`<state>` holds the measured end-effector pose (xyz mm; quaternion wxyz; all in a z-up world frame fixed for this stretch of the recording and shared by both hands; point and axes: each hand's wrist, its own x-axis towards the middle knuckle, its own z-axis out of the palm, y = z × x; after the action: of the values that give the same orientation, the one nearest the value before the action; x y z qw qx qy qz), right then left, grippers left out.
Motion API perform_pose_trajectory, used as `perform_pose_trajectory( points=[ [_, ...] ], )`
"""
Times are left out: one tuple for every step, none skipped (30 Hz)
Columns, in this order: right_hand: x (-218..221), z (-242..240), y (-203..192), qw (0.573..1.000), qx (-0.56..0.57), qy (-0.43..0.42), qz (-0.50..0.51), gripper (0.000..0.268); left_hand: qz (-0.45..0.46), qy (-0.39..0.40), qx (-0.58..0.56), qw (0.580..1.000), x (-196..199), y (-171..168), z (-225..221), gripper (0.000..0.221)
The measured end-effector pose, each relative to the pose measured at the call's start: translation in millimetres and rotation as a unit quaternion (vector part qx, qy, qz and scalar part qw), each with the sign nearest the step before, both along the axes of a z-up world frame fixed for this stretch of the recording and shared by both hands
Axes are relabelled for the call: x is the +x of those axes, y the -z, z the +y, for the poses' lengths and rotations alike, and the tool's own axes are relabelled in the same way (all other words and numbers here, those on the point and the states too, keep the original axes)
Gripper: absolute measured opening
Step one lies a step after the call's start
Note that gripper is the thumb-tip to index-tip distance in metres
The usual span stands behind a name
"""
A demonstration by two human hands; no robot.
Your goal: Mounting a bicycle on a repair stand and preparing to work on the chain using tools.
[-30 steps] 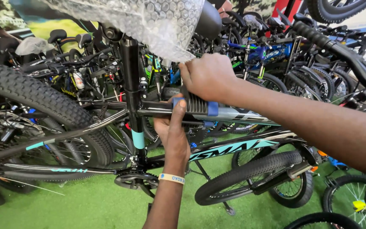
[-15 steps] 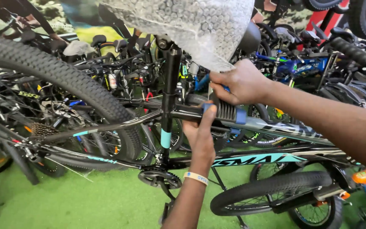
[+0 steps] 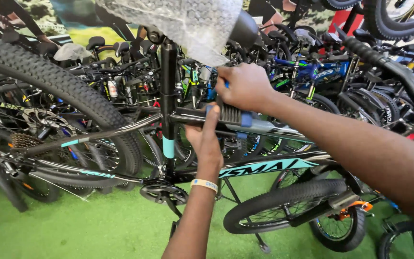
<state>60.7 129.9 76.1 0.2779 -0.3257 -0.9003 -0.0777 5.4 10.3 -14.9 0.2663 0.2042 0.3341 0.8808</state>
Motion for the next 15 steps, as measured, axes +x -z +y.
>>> perform_pose_trajectory(
  points=[
    [-1.9, -0.4, 1.5, 1.000, -0.001, 0.001, 0.000, 0.035, 0.000, 0.001, -0.001, 1.000, 0.5, 0.7, 0.8, 0.054],
    [-4.5, -0.3, 2.1, 0.999, -0.009, 0.031, -0.006, 0.035, 0.005, -0.008, 0.000, 1.000, 0.6, 0.6, 2.3, 0.052],
    [-7.2, -0.2, 2.4, 0.998, -0.017, 0.061, -0.012, 0.036, 0.010, -0.016, 0.000, 1.000, 0.5, 0.3, 3.6, 0.049],
    [-8.2, 1.3, 3.4, 0.998, -0.016, 0.059, -0.011, 0.036, 0.011, -0.017, 0.001, 1.000, 1.7, -0.1, 4.2, 0.049],
    [-9.4, 2.7, 4.4, 0.996, -0.032, 0.083, 0.002, 0.035, 0.008, -0.020, 0.004, 1.000, 2.8, -0.5, 4.6, 0.048],
    [-12.4, 3.4, 5.6, 0.993, -0.049, 0.105, 0.014, 0.034, 0.005, -0.025, 0.006, 1.000, 2.5, -0.9, 4.1, 0.047],
    [-13.8, -0.2, 3.2, 0.993, -0.049, 0.102, 0.015, 0.034, 0.006, -0.028, 0.007, 1.000, 2.3, -4.1, 2.2, 0.047],
    [-14.4, -4.3, 1.3, 0.989, -0.070, 0.126, 0.014, 0.035, 0.008, -0.026, 0.008, 1.000, 3.1, -6.6, 0.0, 0.048],
    [-15.1, -8.7, -0.4, 0.984, -0.091, 0.151, 0.012, 0.036, 0.009, -0.024, 0.010, 1.000, 4.0, -9.0, -2.6, 0.048],
    [-14.5, -10.4, 0.4, 0.985, -0.090, 0.146, 0.010, 0.036, 0.007, -0.029, 0.010, 1.000, 6.8, -12.7, -7.4, 0.048],
    [-14.2, -12.2, 1.2, 0.983, -0.092, 0.156, 0.009, 0.038, -0.003, -0.028, 0.007, 1.000, 9.4, -16.5, -12.3, 0.051],
    [-15.8, -13.1, 0.4, 0.982, -0.093, 0.166, 0.010, 0.039, -0.011, -0.026, 0.006, 1.000, 9.8, -21.4, -16.0, 0.054],
    [-14.7, -13.7, -0.7, 0.983, -0.091, 0.161, 0.011, 0.039, -0.010, -0.031, 0.009, 0.999, 9.6, -20.5, -16.0, 0.054],
    [-12.5, -14.7, -1.8, 0.985, -0.092, 0.150, 0.002, 0.040, -0.010, -0.025, 0.008, 1.000, 10.3, -19.8, -16.6, 0.056],
    [-10.7, -15.4, -3.0, 0.986, -0.092, 0.138, -0.007, 0.041, -0.010, -0.018, 0.008, 1.000, 10.6, -19.2, -16.8, 0.058]
  ],
)
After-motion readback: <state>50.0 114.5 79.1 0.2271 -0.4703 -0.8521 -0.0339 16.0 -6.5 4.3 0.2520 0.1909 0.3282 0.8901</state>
